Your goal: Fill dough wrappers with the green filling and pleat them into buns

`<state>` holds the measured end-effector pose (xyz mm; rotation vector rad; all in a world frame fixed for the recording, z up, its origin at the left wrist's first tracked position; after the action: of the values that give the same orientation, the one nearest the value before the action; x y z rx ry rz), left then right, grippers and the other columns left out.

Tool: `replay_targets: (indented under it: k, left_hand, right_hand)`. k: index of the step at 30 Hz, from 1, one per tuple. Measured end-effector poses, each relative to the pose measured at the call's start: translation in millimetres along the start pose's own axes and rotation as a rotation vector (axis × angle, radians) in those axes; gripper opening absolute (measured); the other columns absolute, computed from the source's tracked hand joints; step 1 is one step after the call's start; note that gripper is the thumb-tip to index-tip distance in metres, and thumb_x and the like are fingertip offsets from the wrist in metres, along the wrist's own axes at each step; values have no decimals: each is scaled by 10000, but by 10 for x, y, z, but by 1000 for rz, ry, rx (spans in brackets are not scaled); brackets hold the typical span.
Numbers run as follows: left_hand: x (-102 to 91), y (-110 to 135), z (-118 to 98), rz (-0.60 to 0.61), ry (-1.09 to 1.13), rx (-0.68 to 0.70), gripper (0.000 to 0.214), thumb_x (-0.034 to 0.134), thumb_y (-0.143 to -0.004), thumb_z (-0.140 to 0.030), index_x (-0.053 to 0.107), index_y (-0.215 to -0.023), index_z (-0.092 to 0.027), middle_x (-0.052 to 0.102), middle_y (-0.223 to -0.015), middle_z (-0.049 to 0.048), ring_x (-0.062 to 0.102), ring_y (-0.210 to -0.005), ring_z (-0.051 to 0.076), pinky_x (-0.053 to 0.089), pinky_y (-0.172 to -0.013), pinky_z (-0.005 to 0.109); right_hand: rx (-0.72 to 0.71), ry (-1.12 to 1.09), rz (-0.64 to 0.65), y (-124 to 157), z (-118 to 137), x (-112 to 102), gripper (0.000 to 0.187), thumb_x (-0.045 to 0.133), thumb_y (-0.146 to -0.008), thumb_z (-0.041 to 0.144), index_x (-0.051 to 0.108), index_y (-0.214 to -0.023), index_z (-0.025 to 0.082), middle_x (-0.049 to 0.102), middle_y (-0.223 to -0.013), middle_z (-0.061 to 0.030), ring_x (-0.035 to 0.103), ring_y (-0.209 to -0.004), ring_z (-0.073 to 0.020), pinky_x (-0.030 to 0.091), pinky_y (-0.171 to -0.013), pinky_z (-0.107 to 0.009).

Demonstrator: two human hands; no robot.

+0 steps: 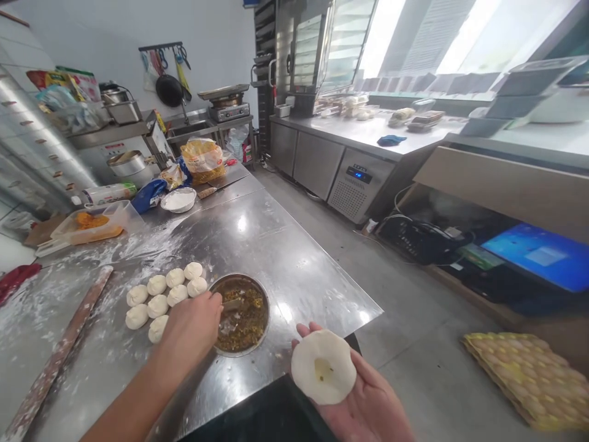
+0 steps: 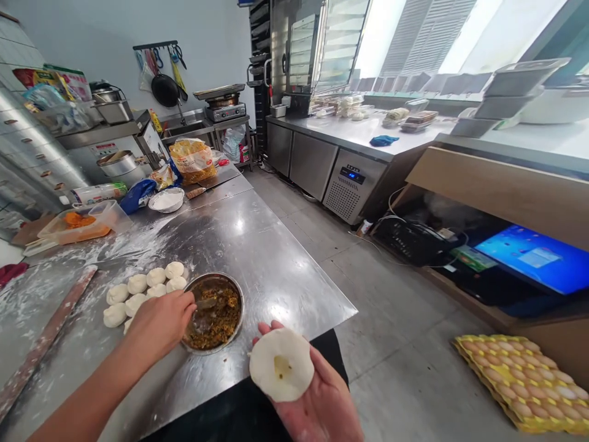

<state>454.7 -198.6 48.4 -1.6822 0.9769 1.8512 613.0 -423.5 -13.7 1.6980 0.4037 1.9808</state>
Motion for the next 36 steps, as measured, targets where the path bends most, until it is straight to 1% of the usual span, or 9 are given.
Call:
replay_targets:
  k: [4, 7, 12, 16, 18, 22, 27, 32, 36]
  left_hand:
    - [-74, 119, -66, 66, 33, 108, 282, 415, -1061, -341, 672, -978, -260, 706, -955, 36, 689, -891, 190, 444, -774, 306]
    - [11, 97, -86, 129, 17, 144, 261, 450, -1036, -318, 671, -914, -253, 696, -916, 32, 688, -838, 192, 438, -728, 311]
    - [22, 66, 43, 94, -43, 60, 314, 369, -1047, -262, 669, -965, -218, 669, -1002, 69, 676, -784, 210, 408, -655, 341]
    - [-32, 62, 26, 172, -38, 206, 255, 469, -1036, -324, 684, -910, -270, 669, -960, 9, 685, -834, 175, 421, -699, 311]
    - [-24, 6, 37, 191, -82, 211, 247, 476, -1024, -294, 689, -904, -254, 670, -958, 23, 685, -810, 190, 408, -669, 315]
    - [-51, -50, 129, 146, -145, 140, 297, 406, -1042, -268, 685, -949, -224, 658, -1003, 59, 674, -773, 205, 400, -639, 320]
    - [-95, -28, 164, 235, -171, 287, 230, 520, -992, -257, 714, -867, -257, 668, -950, 20, 670, -770, 184, 407, -648, 306]
    - [-149, -125, 203, 180, -224, 257, 310, 411, -1035, -233, 700, -924, -227, 659, -1011, 50, 653, -763, 185, 406, -647, 312]
    - [-122, -71, 181, 202, -213, 308, 261, 475, -1016, -270, 698, -879, -267, 657, -958, 4, 637, -723, 160, 389, -623, 302]
  right_hand:
    - [14, -38, -18, -11, -21, -59, 536, 669, -780, 375, 738, -1256, 138, 676, -1428, -151, 622, -1331, -300, 462, -1161, -427]
    - [61, -125, -38, -45, -83, -44, 550, 649, -780, 393, 743, -1244, 115, 708, -1372, -171, 630, -1319, -331, 438, -1181, -499]
    - [72, -196, -9, -95, -123, -57, 473, 645, -830, 394, 759, -1205, 130, 751, -1290, -148, 642, -1295, -348, 390, -1200, -593]
    - [71, -177, -22, -127, -128, -63, 423, 612, -936, 450, 775, -1151, 125, 786, -1195, -144, 689, -1220, -322, 401, -1201, -576]
    - [65, -170, -54, -144, -144, -56, 404, 591, -968, 437, 784, -1128, 121, 797, -1166, -141, 712, -1182, -304, 417, -1201, -543]
    - [34, -151, -58, -144, -176, -29, 393, 606, -948, 373, 776, -1162, 90, 760, -1271, -170, 684, -1247, -321, 428, -1204, -501]
    - [45, -63, -42, -116, -209, -16, 393, 641, -927, 454, 794, -1065, 120, 753, -1267, -196, 653, -1291, -359, 434, -1188, -506]
    - [33, -13, -17, -121, -241, -1, 374, 656, -928, 492, 785, -1039, 158, 774, -1193, -166, 648, -1286, -367, 414, -1182, -582]
    - [14, 24, -5, -111, -250, 0, 394, 638, -948, 500, 781, -1014, 139, 762, -1218, -181, 658, -1262, -357, 414, -1182, -565]
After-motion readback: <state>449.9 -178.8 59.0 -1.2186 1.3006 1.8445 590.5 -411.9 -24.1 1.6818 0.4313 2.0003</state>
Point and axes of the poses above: each hand's wrist, its own y-axis away from the middle knuckle, its own x-axis out of the palm, z = x × y, the point moved 3 cm from there along -y, towards the middle knuckle
